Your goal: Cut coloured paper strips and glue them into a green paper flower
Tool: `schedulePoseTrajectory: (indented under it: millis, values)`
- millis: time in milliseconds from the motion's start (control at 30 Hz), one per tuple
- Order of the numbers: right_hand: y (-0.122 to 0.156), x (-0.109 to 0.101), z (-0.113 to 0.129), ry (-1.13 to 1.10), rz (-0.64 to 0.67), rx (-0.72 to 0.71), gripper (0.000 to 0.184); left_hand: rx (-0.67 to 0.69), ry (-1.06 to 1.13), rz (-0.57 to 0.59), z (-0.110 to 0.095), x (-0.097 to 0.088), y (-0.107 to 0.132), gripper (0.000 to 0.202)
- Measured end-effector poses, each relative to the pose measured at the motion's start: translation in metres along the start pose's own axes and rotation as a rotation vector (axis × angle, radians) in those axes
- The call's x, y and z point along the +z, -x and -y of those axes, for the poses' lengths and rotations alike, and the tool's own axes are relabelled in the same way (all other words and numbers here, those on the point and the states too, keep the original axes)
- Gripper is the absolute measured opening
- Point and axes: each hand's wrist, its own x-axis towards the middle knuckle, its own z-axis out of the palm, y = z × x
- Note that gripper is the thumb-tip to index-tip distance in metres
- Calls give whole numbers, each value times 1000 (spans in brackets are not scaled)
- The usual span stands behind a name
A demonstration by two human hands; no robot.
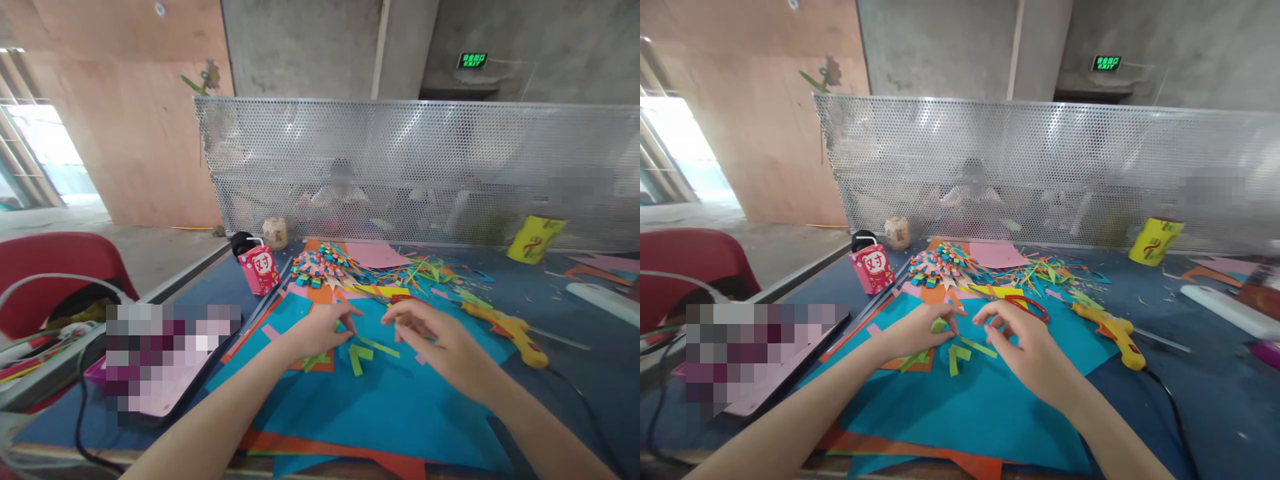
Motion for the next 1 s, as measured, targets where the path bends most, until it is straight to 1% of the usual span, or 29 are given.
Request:
schedulePoseTrajectory:
  millis: [100,167,267,300,400,567,667,733,800,867,1000]
  values:
    - [-20,15,-14,-5,168,105,14,5,161,-34,2,-2,-1,36]
    - [-31,23,-24,-31,233,107,17,4,206,-69,3,-3,-3,36]
    - [-42,26,-32,-50,316,122,21,-17,207,-106,6,-3,-5,36]
    - [-44,26,-34,-42,313,124,22,-28,206,-112,6,-3,-5,36]
    - [-48,25,-43,23,232,110,25,-55,232,-108,8,-3,-5,35]
    - [-49,27,-66,165,-8,137,29,-85,316,-97,8,-3,-6,32]
    - [-47,27,-68,210,-112,56,34,-145,438,-102,7,-4,-9,31]
    - [-44,26,-61,159,-107,-12,32,-193,523,-124,5,-4,-10,30]
    - [-40,25,-52,48,-29,-17,32,-227,587,-163,4,-4,-12,29]
    - [-37,26,-42,-35,46,27,30,-250,634,-197,3,-3,-13,29]
    - [-33,31,-32,-108,113,94,22,-281,704,-204,0,-1,-13,28]
